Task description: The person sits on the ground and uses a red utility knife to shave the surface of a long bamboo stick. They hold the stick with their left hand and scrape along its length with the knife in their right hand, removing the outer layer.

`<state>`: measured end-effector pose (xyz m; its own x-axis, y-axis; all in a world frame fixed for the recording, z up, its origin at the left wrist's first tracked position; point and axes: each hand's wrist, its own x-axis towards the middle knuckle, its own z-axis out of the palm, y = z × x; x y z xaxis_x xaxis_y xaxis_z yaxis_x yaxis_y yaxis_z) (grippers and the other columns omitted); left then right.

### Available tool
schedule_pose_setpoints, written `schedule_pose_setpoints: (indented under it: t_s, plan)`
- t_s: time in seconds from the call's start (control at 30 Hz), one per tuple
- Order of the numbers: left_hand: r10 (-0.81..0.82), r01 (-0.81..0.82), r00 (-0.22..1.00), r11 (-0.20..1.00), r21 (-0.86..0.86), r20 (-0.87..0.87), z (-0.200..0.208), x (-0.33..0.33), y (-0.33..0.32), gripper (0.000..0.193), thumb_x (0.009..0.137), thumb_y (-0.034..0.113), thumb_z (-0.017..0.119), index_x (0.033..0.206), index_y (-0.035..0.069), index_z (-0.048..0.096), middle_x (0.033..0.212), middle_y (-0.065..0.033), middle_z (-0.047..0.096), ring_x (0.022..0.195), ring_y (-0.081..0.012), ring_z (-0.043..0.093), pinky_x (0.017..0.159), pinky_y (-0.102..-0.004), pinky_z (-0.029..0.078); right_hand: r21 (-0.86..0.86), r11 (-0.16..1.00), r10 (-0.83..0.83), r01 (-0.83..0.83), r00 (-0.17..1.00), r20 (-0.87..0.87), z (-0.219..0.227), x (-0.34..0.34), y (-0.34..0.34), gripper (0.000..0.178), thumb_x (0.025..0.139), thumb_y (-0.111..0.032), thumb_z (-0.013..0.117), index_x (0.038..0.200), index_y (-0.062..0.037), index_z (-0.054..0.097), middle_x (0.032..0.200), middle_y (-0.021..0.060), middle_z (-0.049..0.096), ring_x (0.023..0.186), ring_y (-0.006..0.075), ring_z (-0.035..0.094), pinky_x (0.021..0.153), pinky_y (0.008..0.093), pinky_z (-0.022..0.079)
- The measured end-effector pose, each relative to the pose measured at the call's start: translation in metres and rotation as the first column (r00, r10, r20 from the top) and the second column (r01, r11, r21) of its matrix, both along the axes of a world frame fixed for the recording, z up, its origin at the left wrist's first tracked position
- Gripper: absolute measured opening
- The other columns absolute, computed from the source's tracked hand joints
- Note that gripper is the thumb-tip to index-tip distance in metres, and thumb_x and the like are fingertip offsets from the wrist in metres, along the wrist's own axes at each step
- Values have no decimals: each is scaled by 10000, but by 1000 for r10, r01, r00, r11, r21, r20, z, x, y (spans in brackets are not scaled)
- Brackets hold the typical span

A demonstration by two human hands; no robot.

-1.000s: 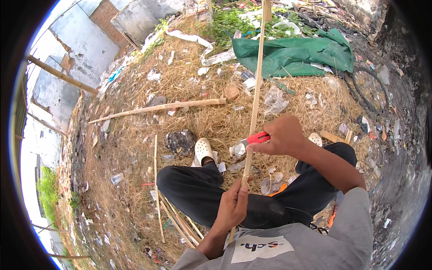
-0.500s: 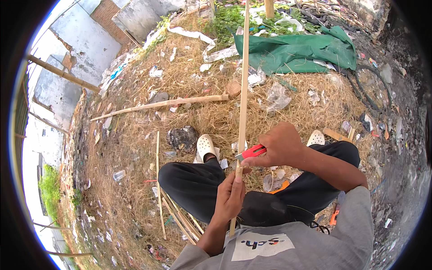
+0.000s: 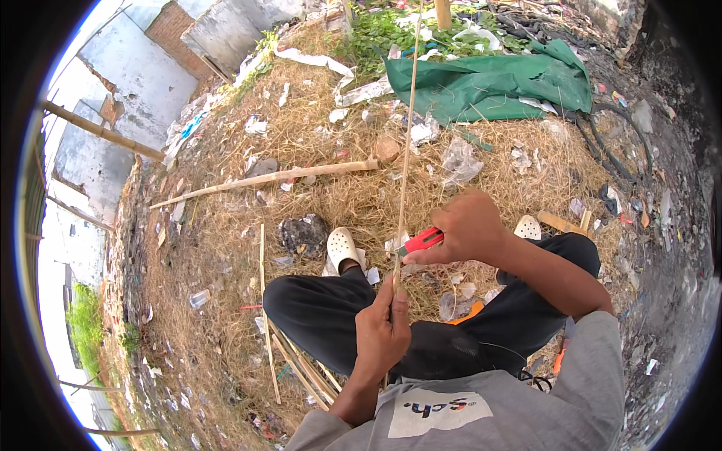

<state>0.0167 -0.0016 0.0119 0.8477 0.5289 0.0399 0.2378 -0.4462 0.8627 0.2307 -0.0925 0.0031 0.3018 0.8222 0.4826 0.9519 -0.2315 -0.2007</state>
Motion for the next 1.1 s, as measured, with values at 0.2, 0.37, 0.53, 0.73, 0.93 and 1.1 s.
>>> schedule_pose_setpoints:
  t_s: [0.2, 0.37, 0.53, 0.73, 0.93, 1.1]
  plan:
    - [-3, 4, 1000, 1000, 30, -29, 3, -3, 4, 321, 993, 160, 477, 1248, -27, 536, 601, -142, 531, 489, -231, 561, 492, -329, 430, 24, 1000, 7, -9, 998, 56, 0, 6, 5, 788, 648, -856, 557, 441, -96, 527, 393, 50, 447, 358, 234, 454, 481, 351, 363]
    - [-5, 7, 1000, 997, 78, -20, -1, -7, 7, 333, 989, 168, 486, 1250, -33, 537, 591, -146, 539, 481, -265, 572, 482, -344, 429, 38, 999, 0, -3, 995, 98, -4, 8, 9, 790, 634, -865, 557, 441, -100, 522, 388, 38, 435, 349, 221, 421, 493, 341, 362]
    - [1, 5, 998, 996, 87, -65, 4, -7, 8, 337, 987, 171, 493, 1249, -34, 546, 580, -150, 539, 463, -270, 562, 470, -346, 423, 80, 997, 3, -12, 993, 120, -8, 11, 11, 794, 634, -868, 554, 435, -100, 511, 384, 37, 429, 346, 219, 410, 491, 338, 358]
    - [8, -8, 1000, 1000, 25, -16, -2, -4, 11, 344, 988, 157, 489, 1265, -40, 546, 590, -106, 498, 492, -168, 500, 485, -304, 396, 69, 998, -5, -1, 996, 92, -11, 13, 13, 794, 658, -846, 565, 443, -83, 526, 385, 56, 434, 334, 236, 424, 454, 356, 356]
    - [84, -85, 996, 996, 21, 30, -9, 6, 12, 353, 979, 153, 503, 1264, -53, 546, 577, -148, 516, 464, -200, 548, 470, -321, 409, -65, 998, 9, -16, 994, -110, -8, -16, 9, 742, 662, -798, 621, 456, -93, 515, 409, 71, 452, 363, 256, 473, 415, 374, 363]
    - [83, -82, 996, 994, 76, -16, -10, 10, 10, 357, 981, 144, 497, 1280, -47, 541, 604, -128, 517, 519, -176, 527, 494, -305, 409, -9, 999, 53, -54, 997, -62, -15, -18, 9, 744, 664, -801, 614, 451, -96, 513, 406, 67, 449, 364, 254, 474, 414, 372, 363]
